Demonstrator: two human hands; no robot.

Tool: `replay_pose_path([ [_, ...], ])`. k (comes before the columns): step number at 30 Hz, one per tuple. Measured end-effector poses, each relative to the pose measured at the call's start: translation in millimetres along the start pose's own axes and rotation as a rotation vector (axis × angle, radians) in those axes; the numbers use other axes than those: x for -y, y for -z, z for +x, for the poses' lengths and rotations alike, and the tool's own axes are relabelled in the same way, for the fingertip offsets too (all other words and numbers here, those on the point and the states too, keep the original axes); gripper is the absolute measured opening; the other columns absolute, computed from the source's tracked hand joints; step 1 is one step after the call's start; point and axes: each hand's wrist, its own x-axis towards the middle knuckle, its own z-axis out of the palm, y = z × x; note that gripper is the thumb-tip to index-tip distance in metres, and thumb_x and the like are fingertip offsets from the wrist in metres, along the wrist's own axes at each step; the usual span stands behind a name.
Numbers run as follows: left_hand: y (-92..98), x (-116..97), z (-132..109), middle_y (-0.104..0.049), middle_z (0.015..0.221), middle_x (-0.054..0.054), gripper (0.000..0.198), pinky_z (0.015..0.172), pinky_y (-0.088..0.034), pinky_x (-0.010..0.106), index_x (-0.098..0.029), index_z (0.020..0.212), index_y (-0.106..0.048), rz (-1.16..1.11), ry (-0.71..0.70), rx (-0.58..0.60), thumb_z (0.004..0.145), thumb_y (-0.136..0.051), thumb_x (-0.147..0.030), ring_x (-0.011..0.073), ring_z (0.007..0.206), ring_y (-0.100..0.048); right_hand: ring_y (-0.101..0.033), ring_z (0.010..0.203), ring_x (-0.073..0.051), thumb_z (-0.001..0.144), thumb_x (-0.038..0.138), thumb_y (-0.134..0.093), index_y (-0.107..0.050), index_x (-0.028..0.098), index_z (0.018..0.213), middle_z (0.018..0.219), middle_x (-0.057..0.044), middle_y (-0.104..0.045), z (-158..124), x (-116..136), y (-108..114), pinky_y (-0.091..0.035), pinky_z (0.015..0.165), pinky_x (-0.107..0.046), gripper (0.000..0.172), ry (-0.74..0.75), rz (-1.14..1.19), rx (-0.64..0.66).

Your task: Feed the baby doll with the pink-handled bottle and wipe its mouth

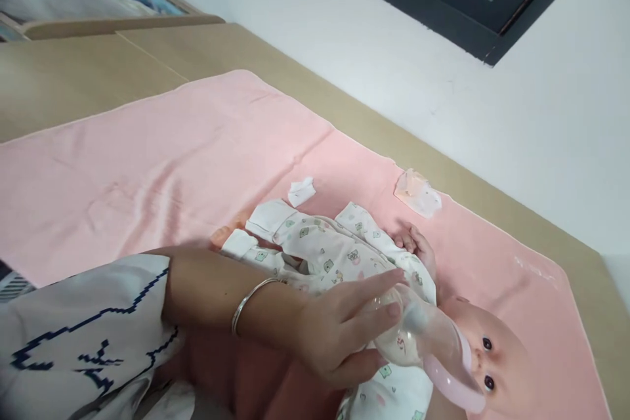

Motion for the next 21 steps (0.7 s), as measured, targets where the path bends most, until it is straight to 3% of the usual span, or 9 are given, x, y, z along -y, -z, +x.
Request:
replay_pose_path([
  [2, -1.5, -1, 1, -0.009, 0.162, 0.025, 0.077, 0.100, -0.054, 0.033, -0.004, 0.155, -0.008, 0.005, 0.005, -0.017, 0.091, -0.046, -0.025, 0.0304, 0.138, -0.047, -0.061, 0.085, -0.012, 0.096, 0.040, -0.056, -0.061, 0.011, 0.111, 0.099, -0.007, -0.063, 18, -17, -18, -0.056, 0.076, -0.028, 0.033, -0.025, -0.032, 0.017],
  [5, -3.2, -2, 2, -0.013, 0.161, 0.026, 0.078, 0.100, -0.054, 0.032, -0.003, 0.153, -0.013, 0.006, 0.019, -0.051, 0.086, -0.048, -0.022, 0.0301, 0.136, -0.050, -0.061, 0.095, -0.015, 0.096, 0.041, -0.055, -0.059, 0.012, 0.117, 0.109, -0.009, -0.061, 34, -32, -21, -0.057, 0.083, -0.033, 0.036, -0.038, -0.068, 0.014],
  [10, -5.6, -2, 2, -0.012, 0.162, 0.025, 0.075, 0.100, -0.054, 0.031, -0.005, 0.149, -0.022, 0.007, 0.044, -0.066, 0.080, -0.050, -0.020, 0.0278, 0.131, -0.055, -0.061, 0.093, -0.015, 0.096, 0.044, -0.054, -0.060, 0.015, 0.116, 0.106, -0.009, -0.061, 46, -42, -6, -0.056, 0.080, -0.031, 0.036, -0.045, -0.075, -0.037],
  [15, -4.6, -2, 7, -0.013, 0.162, 0.027, 0.073, 0.101, -0.053, 0.033, -0.002, 0.144, -0.031, -0.032, -0.042, -0.117, 0.075, -0.051, -0.015, 0.0294, 0.126, -0.058, -0.061, 0.083, -0.012, 0.097, 0.045, -0.053, -0.062, 0.014, 0.109, 0.097, -0.006, -0.063, 50, -43, 1, -0.055, 0.075, -0.027, 0.034, -0.047, -0.080, -0.059],
  [21, -0.4, 0, 5, -0.013, 0.162, 0.027, 0.085, 0.102, -0.055, 0.037, -0.001, 0.152, -0.021, -0.070, -0.048, -0.084, 0.073, -0.053, -0.010, 0.0329, 0.131, -0.053, -0.061, 0.085, -0.012, 0.096, 0.048, -0.052, -0.063, 0.015, 0.106, 0.097, -0.007, -0.063, 49, -45, -9, -0.056, 0.076, -0.028, 0.036, -0.020, -0.044, -0.029],
])
